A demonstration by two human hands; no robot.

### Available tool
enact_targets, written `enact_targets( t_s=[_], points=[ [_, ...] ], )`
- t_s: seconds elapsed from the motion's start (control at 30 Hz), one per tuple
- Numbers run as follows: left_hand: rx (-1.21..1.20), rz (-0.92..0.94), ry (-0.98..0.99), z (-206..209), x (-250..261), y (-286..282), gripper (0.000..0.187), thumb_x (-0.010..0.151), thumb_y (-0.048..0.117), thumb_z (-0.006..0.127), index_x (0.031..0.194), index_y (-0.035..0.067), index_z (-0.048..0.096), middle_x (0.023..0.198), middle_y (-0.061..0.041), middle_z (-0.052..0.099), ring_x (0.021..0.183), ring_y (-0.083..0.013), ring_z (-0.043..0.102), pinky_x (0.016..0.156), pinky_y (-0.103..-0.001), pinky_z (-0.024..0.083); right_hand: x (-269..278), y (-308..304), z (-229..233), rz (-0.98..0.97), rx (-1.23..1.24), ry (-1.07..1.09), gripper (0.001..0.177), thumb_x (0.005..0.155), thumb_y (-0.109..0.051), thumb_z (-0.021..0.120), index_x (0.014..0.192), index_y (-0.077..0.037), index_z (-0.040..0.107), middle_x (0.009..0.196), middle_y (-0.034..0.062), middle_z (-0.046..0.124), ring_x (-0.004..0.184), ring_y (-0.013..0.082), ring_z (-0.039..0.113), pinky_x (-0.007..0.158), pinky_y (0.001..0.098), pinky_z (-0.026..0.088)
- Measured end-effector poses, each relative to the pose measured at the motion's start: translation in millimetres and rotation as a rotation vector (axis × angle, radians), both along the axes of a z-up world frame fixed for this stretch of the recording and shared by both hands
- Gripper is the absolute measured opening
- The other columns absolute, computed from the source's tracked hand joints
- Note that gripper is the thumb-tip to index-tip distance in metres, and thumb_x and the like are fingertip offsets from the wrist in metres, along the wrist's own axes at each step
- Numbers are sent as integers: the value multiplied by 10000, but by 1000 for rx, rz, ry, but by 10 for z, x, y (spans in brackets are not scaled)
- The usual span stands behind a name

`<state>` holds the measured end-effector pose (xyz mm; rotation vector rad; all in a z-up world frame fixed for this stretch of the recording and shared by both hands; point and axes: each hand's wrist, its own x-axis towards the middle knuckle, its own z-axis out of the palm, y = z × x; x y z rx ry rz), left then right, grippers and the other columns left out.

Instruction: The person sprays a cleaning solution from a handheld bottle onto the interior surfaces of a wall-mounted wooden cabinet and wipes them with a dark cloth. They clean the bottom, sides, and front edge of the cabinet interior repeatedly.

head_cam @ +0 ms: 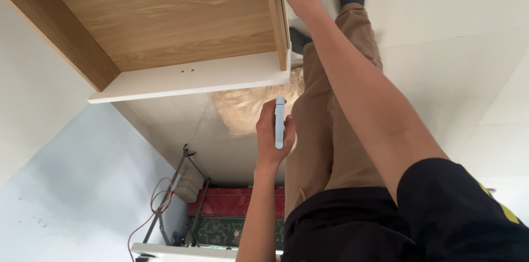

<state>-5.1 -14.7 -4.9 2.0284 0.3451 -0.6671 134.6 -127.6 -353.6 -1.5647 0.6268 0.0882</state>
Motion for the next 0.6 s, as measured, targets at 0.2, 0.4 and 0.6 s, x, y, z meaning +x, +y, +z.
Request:
enact_targets(
  t_s=[0.2,0.4,0.6],
  points=[
    [10,71,72,19,115,83,333,889,-10,639,1221,12,610,911,-122,669,655,-179,623,629,-319,529,-622,30,672,108,-122,191,281,1052,-243,566,1125,14,650,887,218,689,823,362,658,736,449,482],
    [33,25,18,32,254,61,355,864,-14,627,1215,6,584,1050,-131,689,660,-161,630,629,-310,547,-919,63,1542,32,143,300,295,1059,-205,561,1264,-3,629,953,211,666,833,336,610,789,414,496],
    [32,67,98,57,146,57,340,869,-1,646,1205,15,599,1002,-104,704,635,-166,638,614,-306,538,-98,31,1011,45,-144,-114,267,1129,-193,569,1267,32,614,1075,193,712,1005,307,662,890,423,510]
  ],
)
